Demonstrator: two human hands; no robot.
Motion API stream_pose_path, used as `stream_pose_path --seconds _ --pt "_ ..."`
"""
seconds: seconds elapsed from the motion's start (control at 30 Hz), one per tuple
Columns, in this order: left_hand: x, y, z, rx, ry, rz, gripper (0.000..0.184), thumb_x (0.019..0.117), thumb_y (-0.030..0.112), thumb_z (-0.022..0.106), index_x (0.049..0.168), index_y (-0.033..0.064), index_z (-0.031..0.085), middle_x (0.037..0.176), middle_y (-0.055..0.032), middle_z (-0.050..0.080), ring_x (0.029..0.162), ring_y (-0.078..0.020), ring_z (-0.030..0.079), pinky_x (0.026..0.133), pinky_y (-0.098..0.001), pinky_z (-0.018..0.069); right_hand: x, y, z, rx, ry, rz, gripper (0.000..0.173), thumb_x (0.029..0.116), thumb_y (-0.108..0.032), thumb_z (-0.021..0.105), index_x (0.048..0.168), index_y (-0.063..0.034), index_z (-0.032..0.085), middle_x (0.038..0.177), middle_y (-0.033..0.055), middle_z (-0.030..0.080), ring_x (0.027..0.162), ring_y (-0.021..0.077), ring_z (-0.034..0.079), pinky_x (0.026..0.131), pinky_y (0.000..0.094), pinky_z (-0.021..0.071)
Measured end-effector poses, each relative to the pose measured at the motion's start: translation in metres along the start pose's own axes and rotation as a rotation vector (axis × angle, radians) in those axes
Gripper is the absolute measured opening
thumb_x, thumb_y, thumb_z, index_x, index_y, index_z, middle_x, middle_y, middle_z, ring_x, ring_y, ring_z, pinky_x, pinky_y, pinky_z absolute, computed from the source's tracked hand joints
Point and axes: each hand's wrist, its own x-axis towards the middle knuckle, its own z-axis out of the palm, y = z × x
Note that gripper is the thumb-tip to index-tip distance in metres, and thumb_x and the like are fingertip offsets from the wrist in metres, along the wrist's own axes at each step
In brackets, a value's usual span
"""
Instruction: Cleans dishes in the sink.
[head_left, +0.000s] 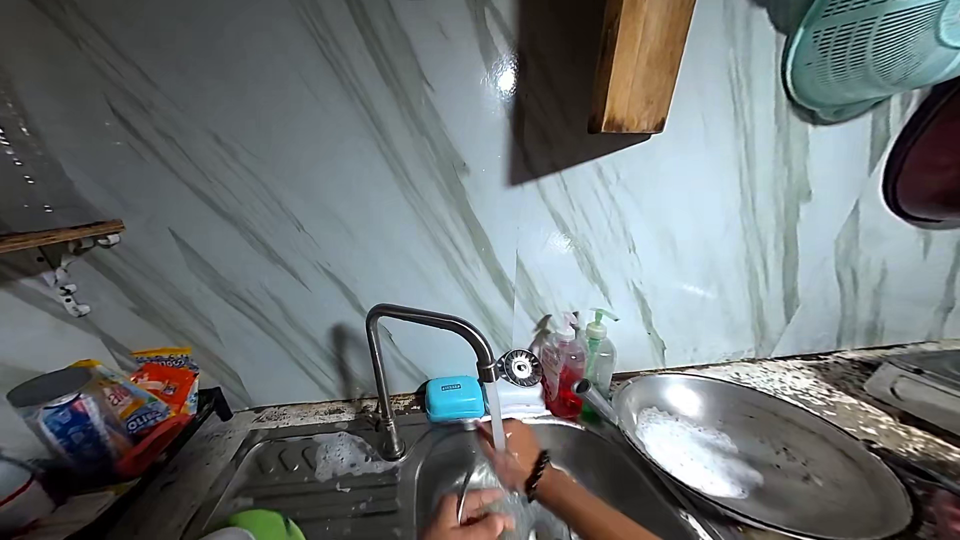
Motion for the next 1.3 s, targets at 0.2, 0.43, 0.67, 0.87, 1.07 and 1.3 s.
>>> stream_pose_path --seconds 0.2,0.43,0.67,0.87,1.07,1.3 --pt "0.01 -0.002 0.019 -0.004 0.152 0.177 0.038 0.0972 -0.009 0.051 0.135 -0.0152 0.05 0.11 -0.019 0.07 0.093 -0.0163 0.071 0.088 -0.0321 0.0587 0.026 0.011 0.007 0.263 0.27 0.204 0.05 0.1116 -0.026 0.031 0.128 0.0071 0.064 0.132 0.0305 0.062 0.13 0.0451 0.054 0.113 0.0579 0.0372" --pt "0.017 -0.024 0.017 0.101 0.397 0.429 0.019 0.0789 -0.016 0.061 0.097 -0.0096 0.065 0.078 -0.0002 0.071 0.073 0.0015 0.066 0.074 -0.0194 0.0562 0.011 -0.038 0.042 0.374 0.333 0.293 0.064 0.1108 -0.036 0.031 0.163 -0.0016 0.016 0.171 0.0219 0.009 0.159 0.0362 0.008 0.126 0.0625 0.0017" --pt "0.016 -0.026 0.015 0.077 0.474 0.412 0.017 0.0752 -0.016 0.061 0.085 -0.0022 0.063 0.07 0.0065 0.065 0.067 0.004 0.062 0.068 -0.0181 0.0544 0.006 -0.053 0.044 0.298 0.327 0.282 0.061 0.1113 -0.03 0.03 0.161 0.0047 0.02 0.171 0.0236 0.008 0.16 0.0357 0.004 0.126 0.0594 -0.0017" --pt "0.002 -0.013 0.003 -0.142 0.311 0.308 0.035 0.0904 -0.015 0.059 0.125 -0.0162 0.058 0.097 -0.0146 0.076 0.085 -0.0178 0.076 0.082 -0.0318 0.0631 0.027 0.052 -0.002 0.369 0.32 0.13 0.051 0.1095 -0.03 0.043 0.143 0.0063 0.054 0.146 0.0288 0.053 0.14 0.0407 0.048 0.12 0.0547 0.0322" --pt "0.029 -0.014 -0.029 0.139 0.5 0.366 0.018 0.0907 0.002 0.071 0.074 -0.0003 0.064 0.06 -0.0009 0.066 0.052 -0.0063 0.065 0.055 -0.023 0.0574 -0.033 0.101 -0.041 0.658 0.029 0.089 0.038 0.111 -0.017 0.037 0.085 -0.0039 0.062 0.068 -0.0032 0.066 0.06 0.0046 0.065 0.062 0.0231 0.0565" --pt "0.098 0.005 0.025 0.534 0.915 0.196 0.048 0.1113 0.027 0.036 0.141 -0.0062 0.054 0.14 -0.0333 0.054 0.133 -0.0473 0.05 0.111 -0.0604 0.0368 -0.098 0.053 -0.013 0.689 0.351 0.005 0.03 0.1056 -0.012 0.041 0.086 -0.0036 0.061 0.07 -0.0039 0.069 0.06 0.0038 0.067 0.062 0.0226 0.0584"
